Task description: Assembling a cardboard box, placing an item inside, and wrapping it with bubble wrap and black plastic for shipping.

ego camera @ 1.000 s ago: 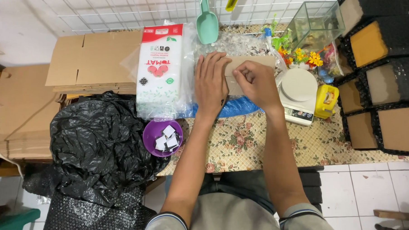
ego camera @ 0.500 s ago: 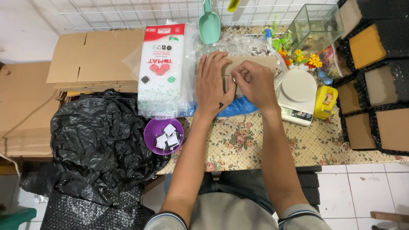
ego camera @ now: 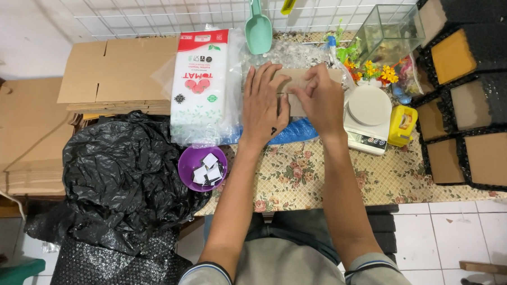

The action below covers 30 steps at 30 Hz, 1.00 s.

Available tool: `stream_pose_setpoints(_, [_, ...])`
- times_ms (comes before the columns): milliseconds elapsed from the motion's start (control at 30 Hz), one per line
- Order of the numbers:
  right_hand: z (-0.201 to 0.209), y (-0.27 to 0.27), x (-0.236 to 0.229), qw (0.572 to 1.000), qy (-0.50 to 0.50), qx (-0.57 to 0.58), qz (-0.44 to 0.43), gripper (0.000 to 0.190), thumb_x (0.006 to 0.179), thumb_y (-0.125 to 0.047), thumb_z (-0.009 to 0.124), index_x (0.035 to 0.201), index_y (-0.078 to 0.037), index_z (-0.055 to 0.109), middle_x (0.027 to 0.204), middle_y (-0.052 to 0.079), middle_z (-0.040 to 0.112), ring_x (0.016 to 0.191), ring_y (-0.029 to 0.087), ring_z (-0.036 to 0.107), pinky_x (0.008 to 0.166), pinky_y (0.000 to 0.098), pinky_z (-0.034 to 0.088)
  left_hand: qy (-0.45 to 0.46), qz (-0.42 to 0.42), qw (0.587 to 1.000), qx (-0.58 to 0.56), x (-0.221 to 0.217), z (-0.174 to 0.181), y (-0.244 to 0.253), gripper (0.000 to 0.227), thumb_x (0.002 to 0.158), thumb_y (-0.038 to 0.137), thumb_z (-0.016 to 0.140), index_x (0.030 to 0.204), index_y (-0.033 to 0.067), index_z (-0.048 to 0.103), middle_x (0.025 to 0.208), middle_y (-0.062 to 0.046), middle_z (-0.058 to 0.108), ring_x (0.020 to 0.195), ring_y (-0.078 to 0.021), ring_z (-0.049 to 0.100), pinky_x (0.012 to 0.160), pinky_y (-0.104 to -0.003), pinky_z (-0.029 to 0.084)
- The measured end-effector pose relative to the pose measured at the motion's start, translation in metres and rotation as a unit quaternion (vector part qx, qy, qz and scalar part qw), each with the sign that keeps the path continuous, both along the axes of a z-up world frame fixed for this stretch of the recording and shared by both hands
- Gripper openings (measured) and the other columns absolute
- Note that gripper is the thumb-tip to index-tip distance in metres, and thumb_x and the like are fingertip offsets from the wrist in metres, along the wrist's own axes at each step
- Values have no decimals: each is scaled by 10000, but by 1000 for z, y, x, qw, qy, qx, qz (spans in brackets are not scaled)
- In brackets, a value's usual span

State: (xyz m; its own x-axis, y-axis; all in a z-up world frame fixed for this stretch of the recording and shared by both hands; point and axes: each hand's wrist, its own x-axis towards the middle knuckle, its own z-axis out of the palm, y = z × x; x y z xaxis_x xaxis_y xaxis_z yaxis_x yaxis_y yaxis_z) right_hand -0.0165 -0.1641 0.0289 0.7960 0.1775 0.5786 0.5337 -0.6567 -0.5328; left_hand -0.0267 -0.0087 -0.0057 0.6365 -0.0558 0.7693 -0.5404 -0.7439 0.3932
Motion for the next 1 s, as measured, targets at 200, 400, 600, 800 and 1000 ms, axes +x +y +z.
stream_pose_setpoints(200, [-2,-3,-11,990,-106,-85,43,40,966,-84,728,979,-67,694,1037,72,606,1015,324,605,867,422,443,15,-2,1000,-27,0,1,-1,338,941,83,497,1267,164,528,1431,-67,551,1439,-282,446,1273,-486,205])
stream_pose_setpoints(400, [-39,-16,-3,970,-212,-102,-59,157,967,-186,773,1121,-158,781,1335,60,582,1335,321,451,1084,490,287,22,-10,996,-86,4,5,0,354,951,2,471,1247,133,611,1377,-71,630,1399,-288,510,1255,-462,263])
stream_pose_setpoints(600, [-33,0,-13,967,-122,-212,-69,424,1099,-519,423,1406,-331,645,1610,94,379,1528,370,159,1188,593,-11,-14,52,997,-59,8,-7,-3,348,961,37,559,1280,148,642,1336,-62,672,1351,-263,564,1225,-439,332])
stream_pose_setpoints(800, [-42,-11,-9,975,-46,-160,-149,468,1084,-497,499,1524,-335,522,1664,125,223,1530,395,70,1167,678,-12,62,18,994,-91,0,-3,5,240,1039,114,544,1234,80,680,1387,-162,633,1383,-341,515,1208,-486,334])
stream_pose_setpoints(1000, [-71,-16,12,974,-102,-146,-137,368,1053,-464,614,1359,-264,660,1563,129,409,1488,360,239,1176,611,78,55,27,982,-180,-6,-2,1,239,1072,189,534,1240,95,674,1485,-122,528,1446,-366,430,1221,-509,333])
